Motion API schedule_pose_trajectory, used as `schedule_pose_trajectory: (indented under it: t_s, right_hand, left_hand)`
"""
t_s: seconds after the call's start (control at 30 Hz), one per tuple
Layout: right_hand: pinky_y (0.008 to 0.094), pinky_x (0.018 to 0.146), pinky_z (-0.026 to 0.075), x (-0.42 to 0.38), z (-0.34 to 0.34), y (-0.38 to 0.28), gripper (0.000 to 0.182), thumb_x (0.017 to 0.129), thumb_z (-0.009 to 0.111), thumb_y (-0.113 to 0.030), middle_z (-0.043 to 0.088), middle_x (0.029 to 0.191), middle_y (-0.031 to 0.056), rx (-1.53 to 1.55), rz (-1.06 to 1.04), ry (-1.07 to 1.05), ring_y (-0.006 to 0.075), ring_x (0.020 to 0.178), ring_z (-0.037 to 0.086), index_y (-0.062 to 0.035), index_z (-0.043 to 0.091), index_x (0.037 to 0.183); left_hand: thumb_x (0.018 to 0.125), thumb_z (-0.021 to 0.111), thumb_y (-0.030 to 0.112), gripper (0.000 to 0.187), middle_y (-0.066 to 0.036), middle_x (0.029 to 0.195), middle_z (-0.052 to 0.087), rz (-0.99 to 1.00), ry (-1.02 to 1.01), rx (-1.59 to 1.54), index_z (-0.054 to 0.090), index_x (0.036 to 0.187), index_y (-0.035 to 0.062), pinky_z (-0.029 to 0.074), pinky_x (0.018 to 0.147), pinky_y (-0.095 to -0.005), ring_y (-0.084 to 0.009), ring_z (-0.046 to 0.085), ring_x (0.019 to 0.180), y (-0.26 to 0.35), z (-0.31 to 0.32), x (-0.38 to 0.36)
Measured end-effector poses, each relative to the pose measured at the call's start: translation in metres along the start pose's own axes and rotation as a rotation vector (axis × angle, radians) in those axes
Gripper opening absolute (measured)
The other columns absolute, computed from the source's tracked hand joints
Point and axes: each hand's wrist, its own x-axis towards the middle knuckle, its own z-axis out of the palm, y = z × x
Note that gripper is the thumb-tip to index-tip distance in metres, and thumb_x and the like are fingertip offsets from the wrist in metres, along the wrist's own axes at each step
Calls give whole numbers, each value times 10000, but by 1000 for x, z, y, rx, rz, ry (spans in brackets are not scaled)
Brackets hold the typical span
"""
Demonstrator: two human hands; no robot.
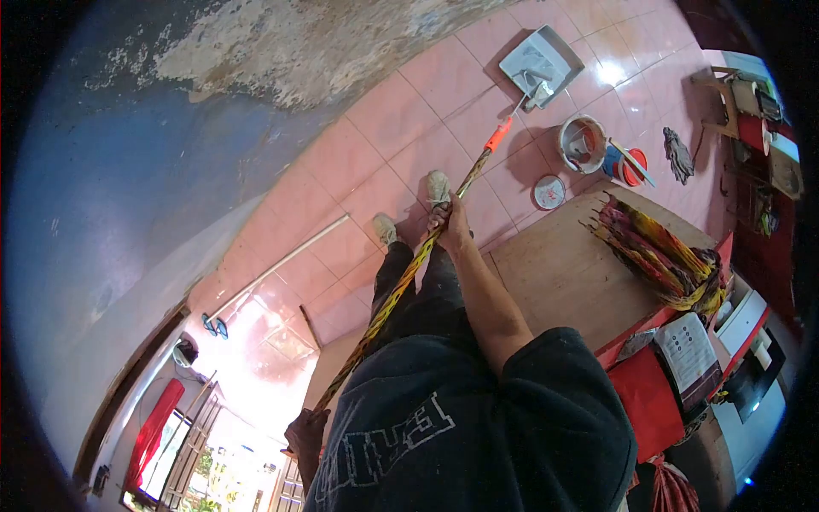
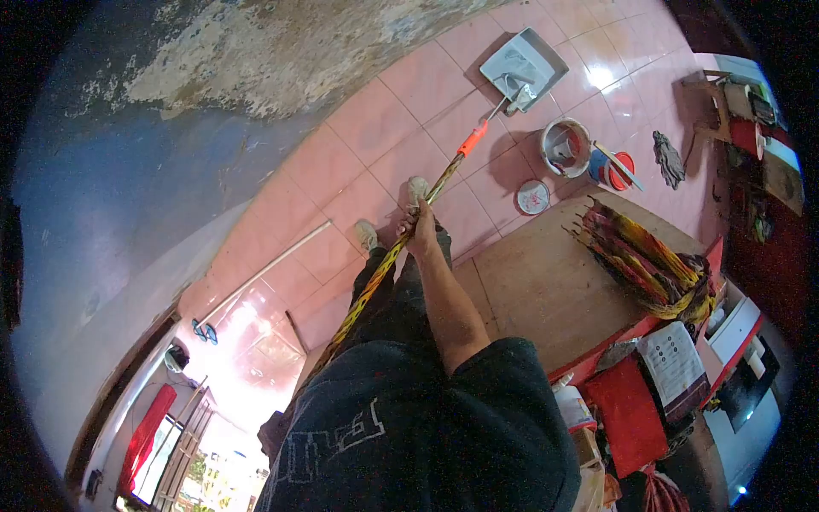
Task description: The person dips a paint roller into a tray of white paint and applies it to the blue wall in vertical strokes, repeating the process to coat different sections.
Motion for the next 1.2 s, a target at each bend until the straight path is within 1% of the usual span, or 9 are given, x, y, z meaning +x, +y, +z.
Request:
schedule_pose_trajectory:
  t_s: [0.1,0.23,0.33,0.43,0.5,0.57,0.67,0.9,1.2]
  right_hand:
    - [304,437,366,-13,11,9,416,926,480,-486,362,553,-13,-32,-28,94,127,463,383,-155,391,690]
    - [351,440,398,-27,29,20,420,947,425,-493,397,579,10,-180,-138,215,156,480,415,-131,419,735]
    - [364,408,398,-7,12,22,451,963,361,-512,426,577,36,-260,-179,301,188,458,432,-87,489,886]
    - [369,399,401,24,-4,10,474,964,354,-515,431,561,48,-341,-241,301,197,441,433,-66,489,896]
    - [365,392,394,25,12,-12,489,959,354,-528,412,531,50,-309,-171,392,211,419,425,-63,462,850]
    - [312,376,316,39,12,-28,474,959,343,-549,349,512,15,-301,-260,385,164,392,363,-109,391,787]
    - [300,377,305,39,23,-57,455,962,348,-538,340,517,6,-274,-249,424,153,400,354,-113,393,807]
    - [294,375,301,24,24,-53,447,960,360,-538,340,531,-4,-278,-344,438,141,405,345,-118,396,811]
    - [309,351,316,-16,11,-10,441,956,375,-514,372,524,23,-310,-239,443,164,369,357,-107,380,784]
  left_hand:
    - [731,748,351,316,-136,741,666,-2,18,-5,644,774,56,483,622,-399,-287,650,688,3,-2,5]
    - [731,747,351,315,-137,742,667,12,30,-6,643,771,56,482,622,-399,-288,650,688,-11,3,2]
    - [732,747,350,315,-137,742,667,26,33,0,643,769,55,482,621,-399,-288,651,689,-7,9,0]
    - [732,747,350,314,-137,742,668,21,45,10,643,767,55,482,621,-399,-289,651,689,19,8,7]
    - [733,747,350,314,-137,742,668,22,51,17,643,766,55,482,621,-399,-289,651,690,37,8,13]
    - [733,746,349,314,-137,743,668,31,61,16,643,765,55,482,621,-399,-290,651,690,58,10,20]
    - [734,746,349,313,-137,743,668,46,77,8,643,763,55,482,620,-399,-290,652,690,81,11,31]
    - [735,746,348,313,-137,743,669,72,120,-11,642,758,54,481,620,-399,-291,653,691,68,19,30]
    - [736,745,347,311,-137,744,670,82,165,-10,642,752,53,481,618,-400,-293,654,693,39,21,29]
